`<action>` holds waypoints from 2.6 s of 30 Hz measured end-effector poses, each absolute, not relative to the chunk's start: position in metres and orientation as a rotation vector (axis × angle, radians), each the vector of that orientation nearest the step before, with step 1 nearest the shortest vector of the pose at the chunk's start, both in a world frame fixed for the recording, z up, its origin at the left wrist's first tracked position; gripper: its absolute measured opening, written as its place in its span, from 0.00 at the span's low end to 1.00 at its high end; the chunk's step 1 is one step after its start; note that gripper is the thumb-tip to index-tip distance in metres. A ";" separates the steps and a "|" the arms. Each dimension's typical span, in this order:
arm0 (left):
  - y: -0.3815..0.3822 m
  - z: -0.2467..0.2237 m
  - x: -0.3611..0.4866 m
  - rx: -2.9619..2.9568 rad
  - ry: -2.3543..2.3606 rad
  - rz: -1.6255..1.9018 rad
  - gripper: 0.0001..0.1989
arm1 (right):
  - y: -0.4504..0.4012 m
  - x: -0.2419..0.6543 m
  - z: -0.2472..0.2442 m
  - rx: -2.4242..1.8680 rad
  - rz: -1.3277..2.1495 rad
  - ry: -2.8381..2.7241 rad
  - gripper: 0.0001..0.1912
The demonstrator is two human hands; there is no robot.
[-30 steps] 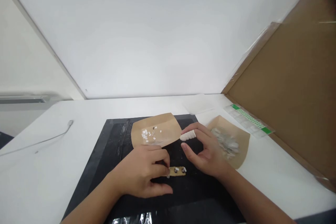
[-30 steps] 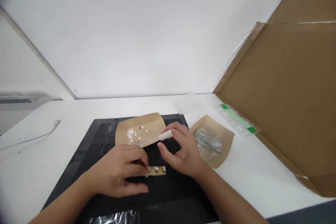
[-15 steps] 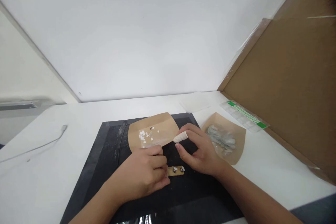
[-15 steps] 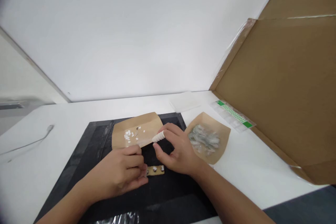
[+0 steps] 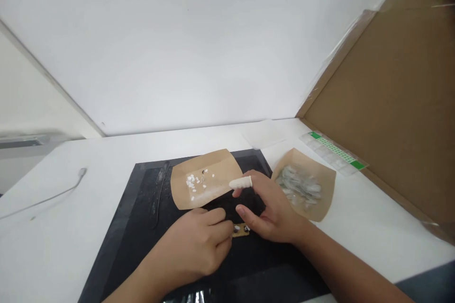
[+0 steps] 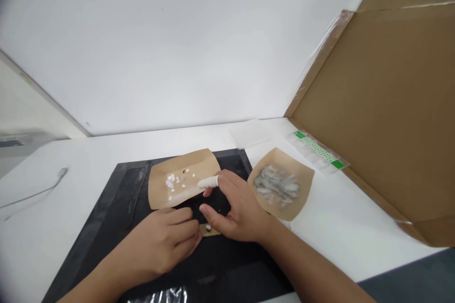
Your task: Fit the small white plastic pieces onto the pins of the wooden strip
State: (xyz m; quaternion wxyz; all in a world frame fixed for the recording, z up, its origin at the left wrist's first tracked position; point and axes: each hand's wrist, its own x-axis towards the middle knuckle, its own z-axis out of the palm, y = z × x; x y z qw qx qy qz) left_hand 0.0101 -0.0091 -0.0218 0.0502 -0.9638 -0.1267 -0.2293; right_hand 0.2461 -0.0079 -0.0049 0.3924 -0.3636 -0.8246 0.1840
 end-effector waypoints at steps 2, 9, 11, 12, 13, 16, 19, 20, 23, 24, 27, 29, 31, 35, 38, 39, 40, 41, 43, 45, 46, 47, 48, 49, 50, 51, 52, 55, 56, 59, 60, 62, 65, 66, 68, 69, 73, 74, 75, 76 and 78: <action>-0.011 -0.023 0.011 -2.927 -0.400 -0.711 0.13 | -0.009 0.246 -0.004 -0.922 0.477 -2.089 0.08; -0.015 -0.026 0.012 -2.966 -0.465 -0.754 0.16 | -0.013 0.246 -0.006 -1.003 0.506 -2.125 0.05; -0.015 -0.026 0.012 -2.962 -0.469 -0.750 0.16 | -0.013 0.249 -0.007 -1.011 0.557 -2.129 0.06; -0.014 -0.026 0.012 -2.957 -0.469 -0.744 0.16 | -0.013 0.250 -0.007 -0.995 0.590 -2.136 0.08; -0.014 -0.026 0.012 -2.952 -0.464 -0.737 0.16 | -0.012 0.252 -0.007 -0.972 0.622 -2.143 0.13; -0.014 -0.027 0.012 -2.945 -0.445 -0.729 0.17 | -0.011 0.254 -0.006 -0.916 0.684 -2.150 0.25; -0.014 -0.029 0.011 -2.937 -0.439 -0.727 0.17 | -0.010 0.255 -0.005 -0.910 0.697 -2.148 0.30; -0.014 -0.029 0.011 -2.936 -0.440 -0.725 0.17 | -0.010 0.255 -0.005 -0.911 0.696 -2.150 0.30; -0.015 -0.029 0.012 -2.947 -0.470 -0.739 0.17 | -0.009 0.254 -0.006 -0.918 0.680 -2.159 0.30; -0.015 -0.030 0.013 -2.951 -0.479 -0.751 0.17 | -0.009 0.254 -0.006 -0.921 0.675 -2.163 0.30; -0.014 -0.029 0.014 -2.957 -0.496 -0.777 0.17 | -0.009 0.255 -0.007 -0.925 0.673 -2.177 0.30; -0.013 -0.029 0.014 -2.935 -0.496 -0.793 0.17 | -0.008 0.255 -0.008 -0.929 0.675 -2.177 0.30; -0.011 -0.028 0.013 -2.902 -0.474 -0.785 0.17 | -0.008 0.255 -0.008 -0.939 0.676 -2.174 0.30; -0.006 -0.025 0.010 -2.862 -0.424 -0.775 0.16 | -0.007 0.256 -0.007 -0.953 0.656 -2.209 0.28; -0.002 -0.023 0.007 -2.873 -0.417 -0.808 0.15 | -0.008 0.254 -0.005 -1.006 0.616 -2.244 0.19; -0.001 -0.023 0.006 -2.879 -0.410 -0.819 0.15 | -0.008 0.254 -0.005 -1.038 0.597 -2.255 0.15; 0.000 -0.022 0.005 -2.882 -0.406 -0.830 0.15 | -0.009 0.253 -0.005 -1.070 0.572 -2.267 0.13; 0.001 -0.022 0.004 -2.882 -0.407 -0.836 0.15 | -0.009 0.252 -0.005 -1.093 0.547 -2.281 0.12; 0.002 -0.021 0.002 -2.888 -0.408 -0.832 0.15 | -0.010 0.250 -0.005 -1.112 0.500 -2.310 0.11; 0.004 -0.021 0.000 -2.915 -0.413 -0.825 0.15 | -0.010 0.249 -0.005 -1.117 0.460 -2.333 0.12; 0.004 -0.021 -0.001 -2.934 -0.417 -0.827 0.15 | -0.010 0.249 -0.005 -1.120 0.450 -2.344 0.11; 0.005 -0.021 -0.002 -2.953 -0.419 -0.833 0.16 | -0.010 0.248 -0.005 -1.124 0.445 -2.355 0.11; 0.006 -0.022 -0.003 -2.969 -0.424 -0.841 0.17 | -0.010 0.248 -0.005 -1.124 0.441 -2.364 0.11; 0.007 -0.022 -0.004 -2.976 -0.430 -0.856 0.18 | -0.010 0.248 -0.005 -1.123 0.436 -2.370 0.12; 0.008 -0.023 -0.004 -2.979 -0.437 -0.874 0.19 | -0.010 0.248 -0.005 -1.121 0.432 -2.372 0.12; 0.009 -0.023 -0.004 -2.985 -0.446 -0.883 0.20 | -0.010 0.248 -0.004 -1.119 0.430 -2.372 0.12; 0.010 -0.024 -0.004 -2.989 -0.455 -0.888 0.21 | -0.010 0.248 -0.004 -1.118 0.430 -2.372 0.12; 0.013 -0.026 -0.004 -3.000 -0.482 -0.873 0.22 | -0.010 0.249 -0.002 -1.105 0.446 -2.398 0.11; 0.013 -0.026 -0.004 -3.003 -0.487 -0.866 0.22 | -0.010 0.250 -0.001 -1.094 0.458 -2.413 0.10; 0.014 -0.027 -0.005 -3.012 -0.494 -0.849 0.23 | -0.011 0.251 0.002 -1.061 0.529 -2.451 0.11; 0.014 -0.027 -0.005 -3.013 -0.501 -0.840 0.23 | -0.011 0.251 0.002 -1.054 0.561 -2.458 0.11; 0.015 -0.027 -0.005 -3.006 -0.511 -0.838 0.24 | -0.012 0.251 0.003 -1.049 0.621 -2.466 0.12; 0.016 -0.027 -0.004 -2.992 -0.505 -0.869 0.26 | -0.012 0.250 0.003 -1.076 0.673 -2.479 0.15; 0.016 -0.027 -0.004 -2.989 -0.503 -0.873 0.26 | -0.012 0.250 0.003 -1.089 0.681 -2.486 0.16; 0.016 -0.027 -0.003 -2.985 -0.504 -0.867 0.26 | -0.012 0.249 0.002 -1.108 0.693 -2.497 0.14; 0.016 -0.027 -0.003 -2.983 -0.504 -0.863 0.26 | -0.012 0.248 0.001 -1.113 0.701 -2.499 0.13; 0.014 -0.029 -0.002 -2.999 -0.561 -0.898 0.26 | -0.011 0.247 0.000 -1.113 0.783 -2.495 0.09; 0.013 -0.029 -0.002 -3.006 -0.584 -0.916 0.27 | -0.010 0.247 -0.001 -1.112 0.808 -2.488 0.09; 0.012 -0.029 -0.002 -3.012 -0.603 -0.928 0.27 | -0.010 0.246 -0.001 -1.113 0.830 -2.478 0.09; 0.012 -0.030 -0.002 -3.017 -0.616 -0.933 0.28 | -0.009 0.246 -0.002 -1.117 0.848 -2.466 0.10; 0.011 -0.030 -0.002 -3.028 -0.635 -0.913 0.28 | -0.009 0.246 -0.002 -1.134 0.877 -2.449 0.09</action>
